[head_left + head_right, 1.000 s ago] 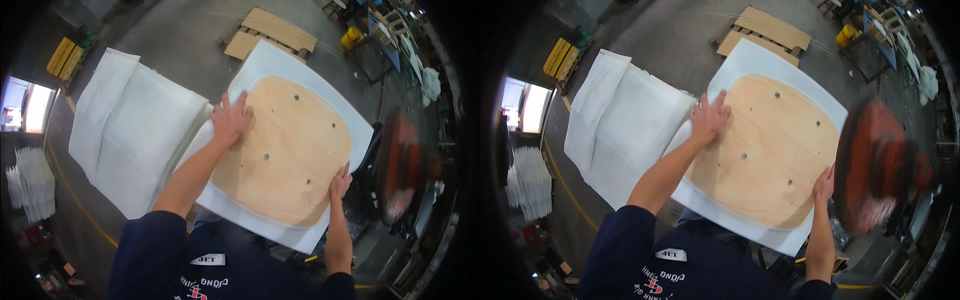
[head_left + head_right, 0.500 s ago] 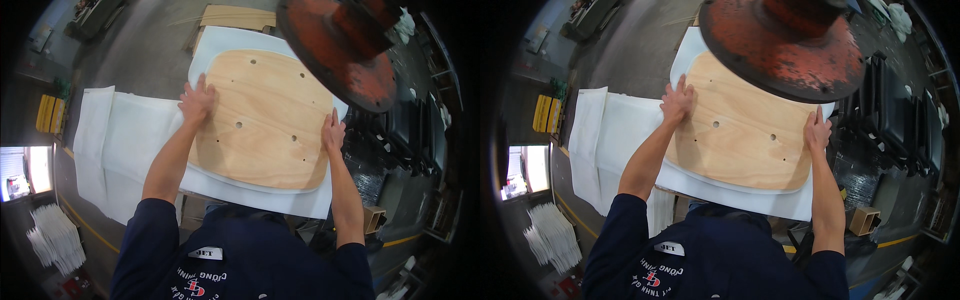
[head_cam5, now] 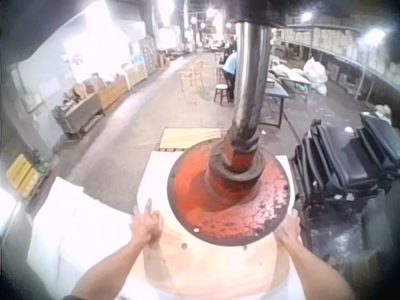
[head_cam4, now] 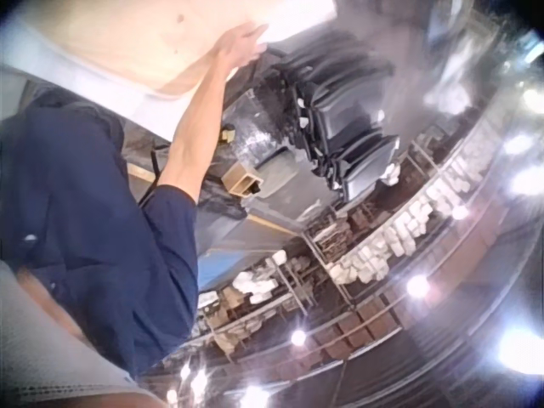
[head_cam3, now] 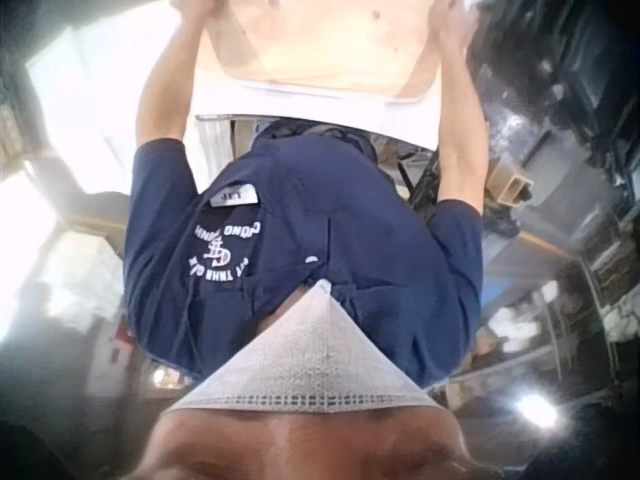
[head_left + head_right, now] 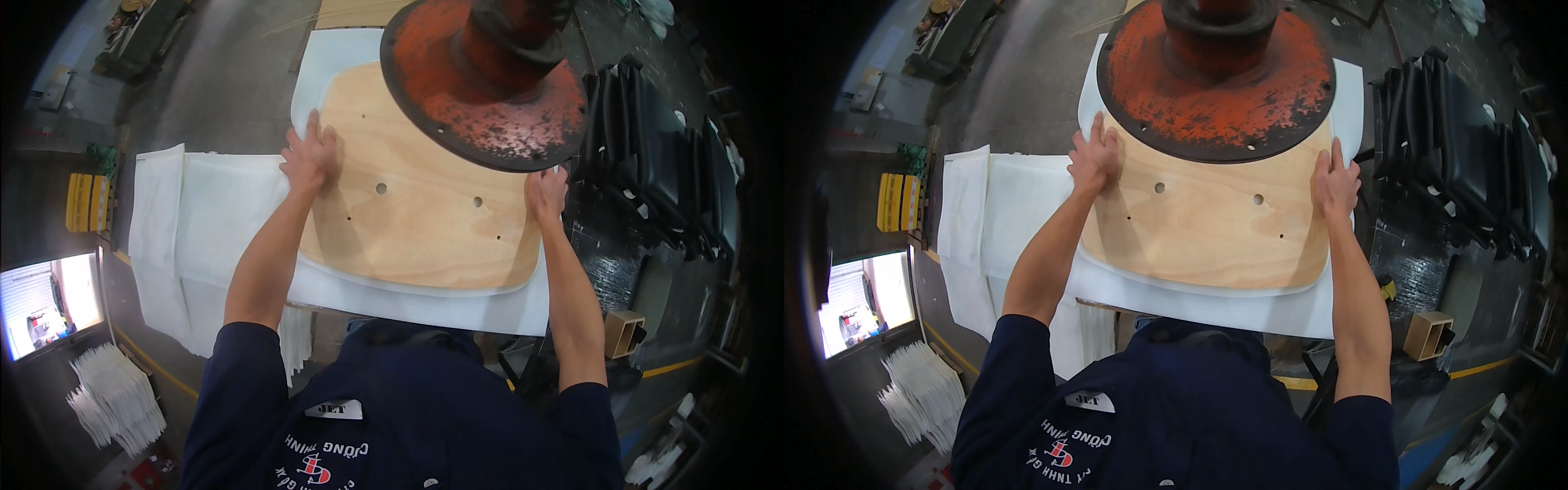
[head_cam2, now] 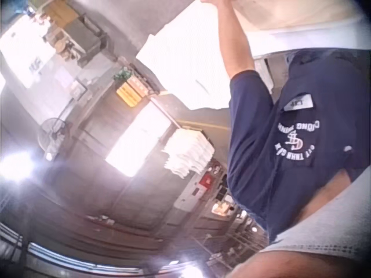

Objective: The person places a black seat cushion onto a wooden base, then covers it with a white protective sheet. They pull the sheet taut around the edges and use a staple gun to secure it to the underside of the wooden base.

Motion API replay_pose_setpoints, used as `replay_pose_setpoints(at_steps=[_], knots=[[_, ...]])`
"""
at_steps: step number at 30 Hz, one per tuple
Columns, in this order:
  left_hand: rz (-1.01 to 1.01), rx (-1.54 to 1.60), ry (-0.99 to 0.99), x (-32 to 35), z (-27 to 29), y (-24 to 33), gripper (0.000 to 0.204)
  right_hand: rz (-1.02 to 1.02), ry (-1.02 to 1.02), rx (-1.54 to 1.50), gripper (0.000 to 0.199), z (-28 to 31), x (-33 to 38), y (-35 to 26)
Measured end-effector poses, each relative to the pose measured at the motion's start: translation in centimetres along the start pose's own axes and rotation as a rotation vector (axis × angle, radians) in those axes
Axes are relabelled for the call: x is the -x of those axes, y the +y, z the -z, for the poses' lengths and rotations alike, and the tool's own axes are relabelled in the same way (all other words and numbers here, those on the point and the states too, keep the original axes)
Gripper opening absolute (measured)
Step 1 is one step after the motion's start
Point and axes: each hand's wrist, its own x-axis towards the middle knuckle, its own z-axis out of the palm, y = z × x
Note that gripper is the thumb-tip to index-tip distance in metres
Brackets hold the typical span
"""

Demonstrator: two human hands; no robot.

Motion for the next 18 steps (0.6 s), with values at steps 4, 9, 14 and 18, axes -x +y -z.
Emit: replay_pose_setpoints(at_steps=[4,9,14,18], knots=[[-0.010,0.002,-0.012,0.23,0.26,0.25,0.063,0.004,-0.003,-0.002,0.061,-0.24,-0.18,0.79],[-0.021,-0.014,0.003,-0.18,-0.24,-0.10,0.063,0.017,0.040,-0.031,0.059,-0.42,-0.09,0.53],[-0.019,-0.008,-0.012,0.16,0.20,0.06,0.063,0.069,0.068,-0.056,0.059,-0.46,-0.18,0.38],[-0.018,-0.010,-0.001,-0.16,-0.13,-0.02,0.064,0.028,0.056,-0.022,0.059,-0.33,-0.06,0.24]])
